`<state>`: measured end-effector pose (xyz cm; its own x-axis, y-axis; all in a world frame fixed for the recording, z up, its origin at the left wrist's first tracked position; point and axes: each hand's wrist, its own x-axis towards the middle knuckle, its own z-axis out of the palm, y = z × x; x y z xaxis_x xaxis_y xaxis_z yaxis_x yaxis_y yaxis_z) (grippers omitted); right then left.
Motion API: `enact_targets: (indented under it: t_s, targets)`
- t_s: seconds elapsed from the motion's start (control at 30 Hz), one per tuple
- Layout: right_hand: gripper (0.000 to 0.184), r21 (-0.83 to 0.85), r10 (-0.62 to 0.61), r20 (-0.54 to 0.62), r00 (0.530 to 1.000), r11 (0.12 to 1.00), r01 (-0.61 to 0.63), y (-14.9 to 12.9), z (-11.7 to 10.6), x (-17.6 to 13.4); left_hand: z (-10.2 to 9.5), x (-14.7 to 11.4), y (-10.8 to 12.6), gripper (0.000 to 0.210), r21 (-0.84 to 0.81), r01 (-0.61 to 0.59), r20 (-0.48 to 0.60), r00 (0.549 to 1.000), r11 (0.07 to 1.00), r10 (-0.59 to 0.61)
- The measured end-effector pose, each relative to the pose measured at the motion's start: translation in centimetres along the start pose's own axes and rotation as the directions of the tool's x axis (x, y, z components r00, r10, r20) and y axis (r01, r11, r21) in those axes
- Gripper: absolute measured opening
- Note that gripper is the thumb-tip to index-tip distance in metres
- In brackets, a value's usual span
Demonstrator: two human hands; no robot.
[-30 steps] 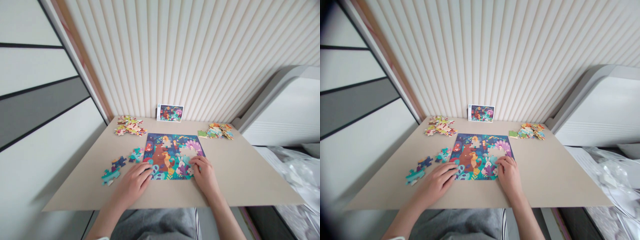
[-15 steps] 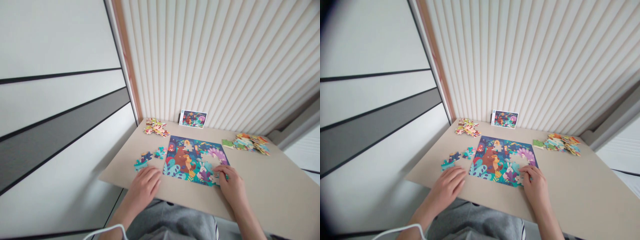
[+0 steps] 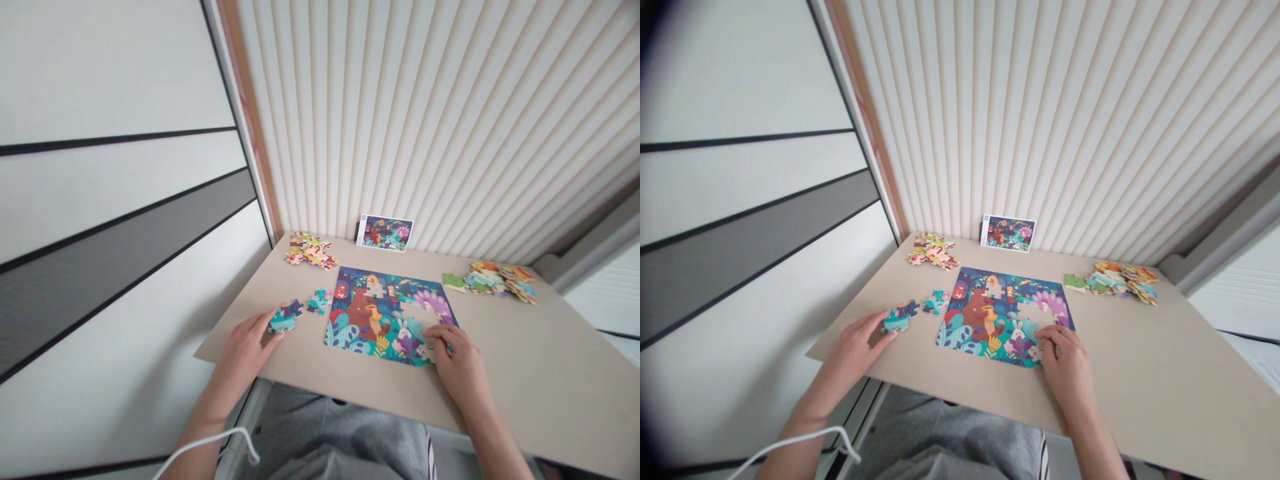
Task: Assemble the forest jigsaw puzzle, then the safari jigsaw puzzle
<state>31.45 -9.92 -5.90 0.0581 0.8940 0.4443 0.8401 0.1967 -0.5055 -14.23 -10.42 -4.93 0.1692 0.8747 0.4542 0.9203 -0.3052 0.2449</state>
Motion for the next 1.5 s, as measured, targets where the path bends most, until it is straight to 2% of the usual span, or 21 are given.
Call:
enact_targets:
  t_s: [0.1, 0.2, 0.3, 0.4, 0.53, 0.63, 0.7, 0.77, 0.83, 0.9, 1.0, 1.13, 1.27, 1.5]
  targets:
    - [0.025, 0.024, -0.018, -0.007, 1.000, 1.000, 0.018, -0.5, 0.0, 0.1, 0.0, 1.0, 1.7, 0.043, -0.020, -0.068, -0.106, 0.992, 0.997, 0.065]
    - [0.025, 0.057, -0.068, 0.013, 0.998, 0.996, 0.068, -1.6, -0.2, 0.3, 0.5, 2.3, 5.3, 0.050, -0.071, -0.194, -0.130, 0.974, 0.978, 0.184]
    - [0.026, 0.062, -0.159, 0.060, 0.985, 0.986, 0.156, -3.4, -0.6, 0.5, 1.8, 3.5, 10.2, 0.049, -0.155, -0.343, -0.076, 0.939, 0.926, 0.335]
    - [0.025, 0.091, -0.243, 0.167, 0.955, 0.969, 0.231, -5.0, -1.2, 0.5, 3.4, 4.2, 14.3, 0.047, -0.244, -0.443, -0.034, 0.893, 0.863, 0.449]
    - [0.024, 0.113, -0.300, 0.254, 0.919, 0.953, 0.280, -6.2, -1.6, 0.4, 4.8, 4.4, 17.1, 0.043, -0.303, -0.491, -0.016, 0.859, 0.817, 0.511]
    - [0.024, 0.110, -0.291, 0.270, 0.918, 0.956, 0.271, -6.3, -1.3, 0.3, 5.4, 4.3, 17.7, 0.046, -0.308, -0.503, 0.013, 0.846, 0.808, 0.532]
    - [0.027, 0.105, -0.250, 0.248, 0.936, 0.967, 0.231, -5.7, -1.0, 0.2, 5.7, 4.1, 17.6, 0.053, -0.313, -0.474, 0.042, 0.859, 0.823, 0.511]
    - [0.030, 0.105, -0.147, 0.171, 0.974, 0.986, 0.130, -4.5, -0.7, 0.3, 6.0, 4.0, 17.3, 0.060, -0.321, -0.425, 0.067, 0.881, 0.846, 0.469]
    - [0.036, 0.120, 0.047, 0.036, 0.998, 0.991, -0.051, -2.6, -0.9, 0.6, 6.3, 3.9, 17.0, 0.061, -0.329, -0.395, 0.098, 0.889, 0.858, 0.447]
    - [0.043, 0.157, 0.275, -0.086, 0.957, 0.953, -0.260, -0.2, -1.6, 1.2, 6.5, 3.8, 16.7, 0.053, -0.327, -0.400, 0.113, 0.883, 0.856, 0.456]
    - [0.052, 0.205, 0.407, -0.103, 0.908, 0.902, -0.381, 2.9, -3.0, 2.1, 6.8, 3.8, 16.6, 0.040, -0.306, -0.426, 0.100, 0.875, 0.851, 0.474]
    - [0.047, 0.234, 0.388, 0.008, 0.922, 0.895, -0.379, 4.2, -4.0, 2.4, 6.9, 3.8, 16.6, 0.039, -0.291, -0.437, 0.086, 0.874, 0.851, 0.478]
    - [0.044, 0.247, 0.342, 0.144, 0.929, 0.896, -0.368, 3.9, -3.1, 1.7, 7.1, 3.7, 16.5, 0.039, -0.295, -0.432, 0.092, 0.875, 0.852, 0.475]
    - [0.037, 0.135, 0.279, 0.146, 0.949, 0.945, -0.298, 4.3, -2.3, 1.1, 7.2, 3.7, 16.5, 0.039, -0.299, -0.419, 0.116, 0.876, 0.857, 0.469]
